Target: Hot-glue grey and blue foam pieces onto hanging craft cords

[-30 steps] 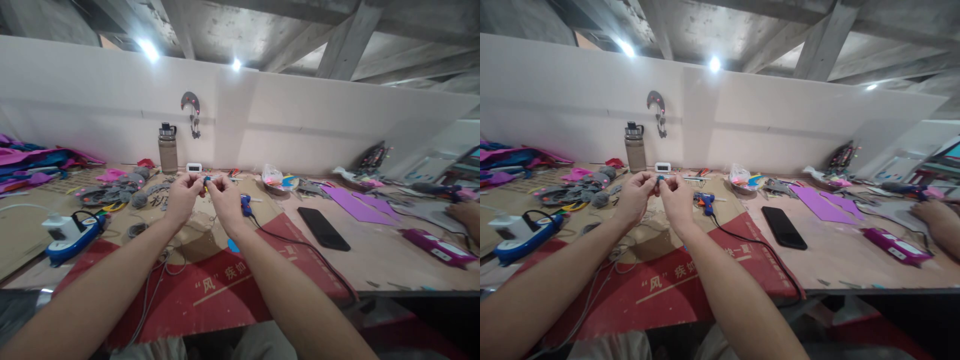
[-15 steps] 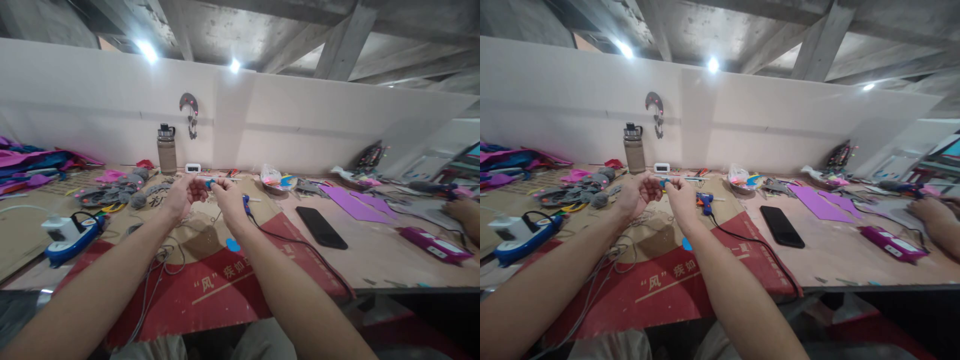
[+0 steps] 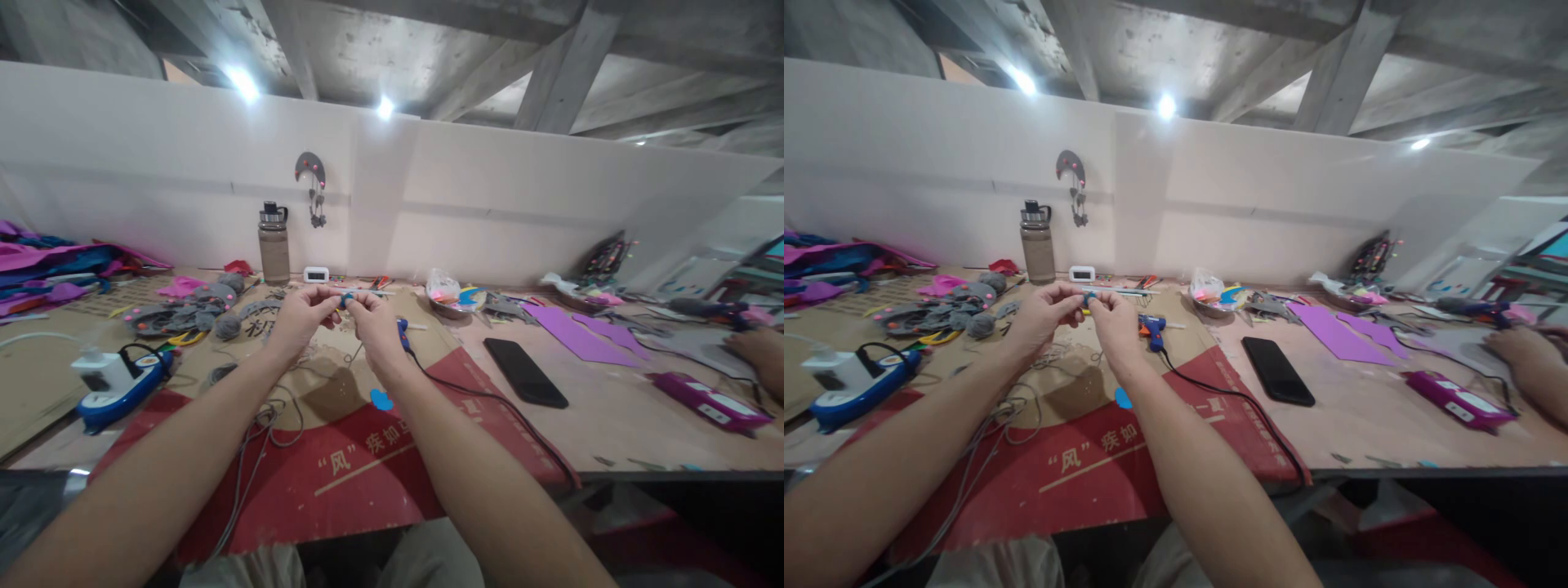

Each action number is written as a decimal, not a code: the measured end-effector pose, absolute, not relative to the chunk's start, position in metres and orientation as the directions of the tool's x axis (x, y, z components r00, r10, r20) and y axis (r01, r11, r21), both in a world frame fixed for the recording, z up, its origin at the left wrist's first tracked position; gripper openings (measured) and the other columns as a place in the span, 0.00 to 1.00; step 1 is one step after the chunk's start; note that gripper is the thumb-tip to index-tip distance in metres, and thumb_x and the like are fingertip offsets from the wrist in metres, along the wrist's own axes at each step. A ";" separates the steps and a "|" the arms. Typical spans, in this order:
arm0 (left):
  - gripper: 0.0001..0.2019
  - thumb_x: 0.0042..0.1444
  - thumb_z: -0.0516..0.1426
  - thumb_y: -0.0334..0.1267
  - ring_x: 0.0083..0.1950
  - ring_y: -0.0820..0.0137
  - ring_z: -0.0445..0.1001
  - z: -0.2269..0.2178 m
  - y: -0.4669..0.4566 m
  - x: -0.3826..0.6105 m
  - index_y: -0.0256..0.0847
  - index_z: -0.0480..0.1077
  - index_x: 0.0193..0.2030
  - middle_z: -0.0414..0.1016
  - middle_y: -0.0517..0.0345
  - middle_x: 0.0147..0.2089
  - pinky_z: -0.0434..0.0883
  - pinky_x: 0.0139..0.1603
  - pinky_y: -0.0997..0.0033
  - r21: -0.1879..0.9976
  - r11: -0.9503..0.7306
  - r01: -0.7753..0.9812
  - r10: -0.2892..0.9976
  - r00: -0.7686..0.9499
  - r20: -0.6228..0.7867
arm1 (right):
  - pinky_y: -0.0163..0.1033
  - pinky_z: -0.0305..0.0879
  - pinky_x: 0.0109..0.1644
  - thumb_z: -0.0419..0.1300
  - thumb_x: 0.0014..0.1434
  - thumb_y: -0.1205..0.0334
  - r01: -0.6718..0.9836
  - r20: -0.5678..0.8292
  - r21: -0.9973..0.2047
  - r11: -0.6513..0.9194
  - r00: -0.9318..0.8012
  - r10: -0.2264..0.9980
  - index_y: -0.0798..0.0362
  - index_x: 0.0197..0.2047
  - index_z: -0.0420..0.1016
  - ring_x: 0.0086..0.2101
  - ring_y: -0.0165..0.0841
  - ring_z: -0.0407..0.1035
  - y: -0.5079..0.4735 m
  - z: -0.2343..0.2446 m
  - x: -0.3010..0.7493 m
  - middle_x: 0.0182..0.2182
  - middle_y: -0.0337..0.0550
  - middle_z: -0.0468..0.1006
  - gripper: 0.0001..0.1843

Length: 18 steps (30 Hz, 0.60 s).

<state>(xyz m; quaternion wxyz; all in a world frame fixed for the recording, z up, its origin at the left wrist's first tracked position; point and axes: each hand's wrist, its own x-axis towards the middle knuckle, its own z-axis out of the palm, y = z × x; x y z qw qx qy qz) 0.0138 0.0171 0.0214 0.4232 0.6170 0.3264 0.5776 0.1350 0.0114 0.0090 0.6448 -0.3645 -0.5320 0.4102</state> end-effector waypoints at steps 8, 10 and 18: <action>0.05 0.46 0.59 0.37 0.24 0.73 0.68 0.022 0.014 0.009 0.39 0.70 0.31 0.71 0.60 0.23 0.64 0.24 0.75 0.759 -0.607 0.235 0.791 0.081 0.607 | 0.32 0.44 0.24 0.56 0.49 0.58 0.037 0.458 -0.889 0.457 0.112 0.882 0.53 0.26 0.67 0.19 0.24 0.48 0.006 0.010 0.135 0.17 0.29 0.56 0.07; 0.04 0.46 0.58 0.35 0.25 0.74 0.67 0.023 0.013 0.007 0.39 0.70 0.30 0.70 0.60 0.24 0.63 0.25 0.76 0.677 -0.651 0.343 0.738 0.080 0.670 | 0.32 0.44 0.24 0.56 0.49 0.58 0.073 0.464 -0.885 0.459 0.109 0.879 0.53 0.26 0.67 0.19 0.24 0.48 0.005 0.011 0.136 0.17 0.29 0.56 0.07; 0.02 0.45 0.56 0.34 0.20 0.75 0.66 0.024 0.018 0.004 0.40 0.68 0.26 0.66 0.63 0.19 0.64 0.22 0.75 0.815 -0.555 0.169 0.832 0.130 0.539 | 0.33 0.47 0.26 0.54 0.50 0.61 0.165 0.508 -0.854 0.494 0.054 0.860 0.53 0.26 0.66 0.20 0.25 0.51 0.002 0.014 0.135 0.17 0.30 0.58 0.06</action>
